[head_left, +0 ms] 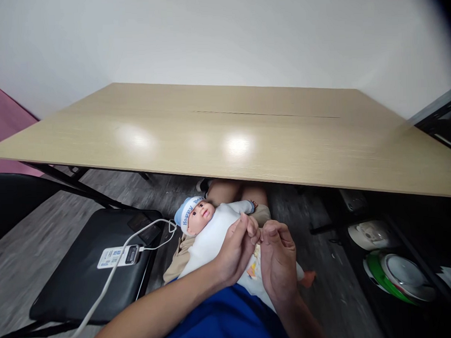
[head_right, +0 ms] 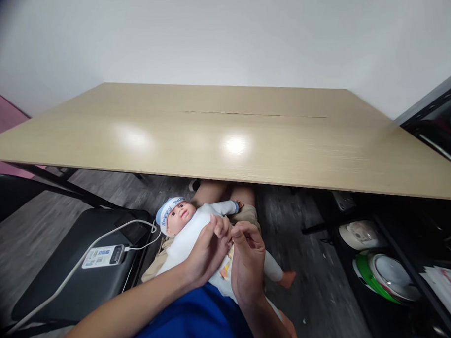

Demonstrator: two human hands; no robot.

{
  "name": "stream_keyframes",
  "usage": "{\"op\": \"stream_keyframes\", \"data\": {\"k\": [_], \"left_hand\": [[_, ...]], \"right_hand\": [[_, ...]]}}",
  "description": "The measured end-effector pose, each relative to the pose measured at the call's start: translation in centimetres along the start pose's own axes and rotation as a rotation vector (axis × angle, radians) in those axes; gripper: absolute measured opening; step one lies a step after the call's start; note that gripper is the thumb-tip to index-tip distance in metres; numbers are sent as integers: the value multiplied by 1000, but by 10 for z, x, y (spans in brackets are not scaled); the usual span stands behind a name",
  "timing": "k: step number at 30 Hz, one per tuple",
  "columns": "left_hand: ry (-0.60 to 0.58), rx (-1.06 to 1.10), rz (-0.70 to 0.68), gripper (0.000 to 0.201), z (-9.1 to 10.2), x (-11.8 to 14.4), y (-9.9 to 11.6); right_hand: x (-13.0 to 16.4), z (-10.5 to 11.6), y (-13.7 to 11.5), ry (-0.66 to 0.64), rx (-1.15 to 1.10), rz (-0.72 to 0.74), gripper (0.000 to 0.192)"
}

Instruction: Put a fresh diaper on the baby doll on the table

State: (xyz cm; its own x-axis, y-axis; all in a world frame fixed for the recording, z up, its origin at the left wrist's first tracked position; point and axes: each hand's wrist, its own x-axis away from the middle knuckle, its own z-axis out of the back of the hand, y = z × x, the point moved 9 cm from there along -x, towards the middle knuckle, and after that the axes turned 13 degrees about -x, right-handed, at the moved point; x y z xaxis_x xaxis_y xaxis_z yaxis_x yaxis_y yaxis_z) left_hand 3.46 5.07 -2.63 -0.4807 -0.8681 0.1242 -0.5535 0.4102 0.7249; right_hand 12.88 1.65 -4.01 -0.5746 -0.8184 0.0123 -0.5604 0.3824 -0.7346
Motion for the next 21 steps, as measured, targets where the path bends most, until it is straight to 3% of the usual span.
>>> {"op": "stream_keyframes", "data": {"k": [8, 16, 21], "left_hand": [[114, 170, 54, 44, 13, -3, -9], [177, 158, 67, 44, 17, -3, -11], [166, 118, 61, 44, 19, -4, -13]], "right_hand": [[-1, 4, 7, 126, -2, -72, 47], [-1, 18, 6, 111, 209, -8, 46], [-2, 14, 16, 131, 91, -140, 47]]}}
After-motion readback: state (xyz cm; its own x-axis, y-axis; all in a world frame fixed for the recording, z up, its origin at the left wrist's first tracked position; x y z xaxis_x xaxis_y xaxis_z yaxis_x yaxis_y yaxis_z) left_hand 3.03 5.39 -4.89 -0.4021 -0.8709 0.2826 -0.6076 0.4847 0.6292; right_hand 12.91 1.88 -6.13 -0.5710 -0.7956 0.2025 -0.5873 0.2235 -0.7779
